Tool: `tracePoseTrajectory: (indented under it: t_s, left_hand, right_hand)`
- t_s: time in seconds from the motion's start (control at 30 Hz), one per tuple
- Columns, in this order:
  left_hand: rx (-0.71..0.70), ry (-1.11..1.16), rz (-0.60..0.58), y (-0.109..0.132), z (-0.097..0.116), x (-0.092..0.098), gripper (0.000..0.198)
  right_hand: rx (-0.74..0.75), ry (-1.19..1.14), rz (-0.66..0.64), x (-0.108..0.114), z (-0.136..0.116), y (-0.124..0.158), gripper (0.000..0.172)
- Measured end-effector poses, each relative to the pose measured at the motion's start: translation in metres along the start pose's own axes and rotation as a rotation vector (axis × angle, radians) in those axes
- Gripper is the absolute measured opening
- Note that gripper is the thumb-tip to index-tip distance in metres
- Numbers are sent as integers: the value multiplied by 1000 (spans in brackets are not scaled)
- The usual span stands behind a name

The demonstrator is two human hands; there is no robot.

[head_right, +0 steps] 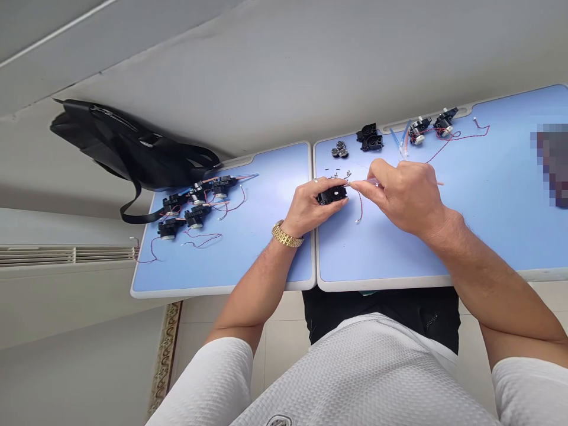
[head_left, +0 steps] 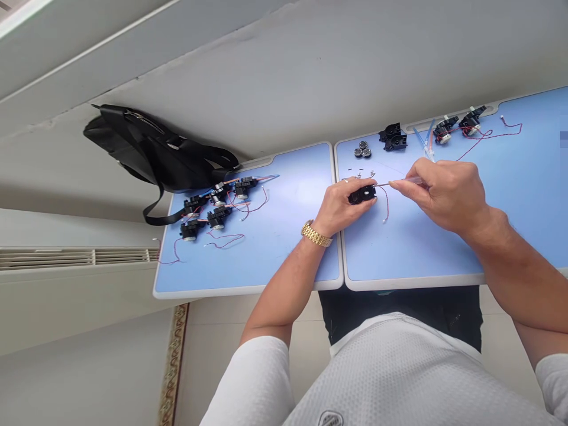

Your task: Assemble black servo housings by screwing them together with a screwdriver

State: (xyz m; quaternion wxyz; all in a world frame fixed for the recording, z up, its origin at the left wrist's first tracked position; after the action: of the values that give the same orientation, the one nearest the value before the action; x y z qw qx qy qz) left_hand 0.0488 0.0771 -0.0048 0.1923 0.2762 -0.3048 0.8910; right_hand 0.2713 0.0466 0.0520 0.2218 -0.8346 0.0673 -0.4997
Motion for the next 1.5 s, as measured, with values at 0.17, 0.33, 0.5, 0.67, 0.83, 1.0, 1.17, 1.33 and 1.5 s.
tracePoseTrajectory:
  t_s: [0.17,0.33,0.5,0.67,0.83,1.0,1.17,1.33,1.5]
  left_hand:
    - [19,48,38,0,-7,2,35]
    - [85,123,146,0,-15,12,38]
    - [104,162,415,3,-31,45,44]
    - [136,314,604,8,-58,66,54]
    - [161,387,639,7,-61,69,52]
    - [167,447,641,5,-54,66,48]
    - [163,476,639,5,-52,62,55]
    - [164,393,605,5,-51,61,59]
    - [184,327,562,6,-52,57,63]
  right_hand:
    - [-2,-78,86,8,-2,0,56]
    - [-52,-283,281,34,7,-6,40]
    - [-105,-381,226,22,23,-14,10]
    - [-157,-332,48,2,25,-15,8]
    - [-186,-317,-51,-14,26,-13,14]
    - [-182,-294,-98,-28,30,-14,22]
    - [-170,-290,-132,-35,30,-13,26]
    - [-148,-290,-120,-35,29,-12,25]
    - [-136,-306,-93,-37,31,-12,24]
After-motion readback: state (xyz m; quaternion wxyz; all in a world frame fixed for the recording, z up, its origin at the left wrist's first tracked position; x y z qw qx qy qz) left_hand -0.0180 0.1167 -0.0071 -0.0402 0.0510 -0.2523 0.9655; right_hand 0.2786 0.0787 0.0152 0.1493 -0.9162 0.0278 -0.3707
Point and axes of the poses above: each hand's wrist, its own y-axis away from the middle knuckle, its own x-axis out of the back of the hand, z = x × y, the point moved 7 cm from there along -y, towards the middle knuckle, and after that the axes turned 9 degrees about -x, right-handed, at the moved point
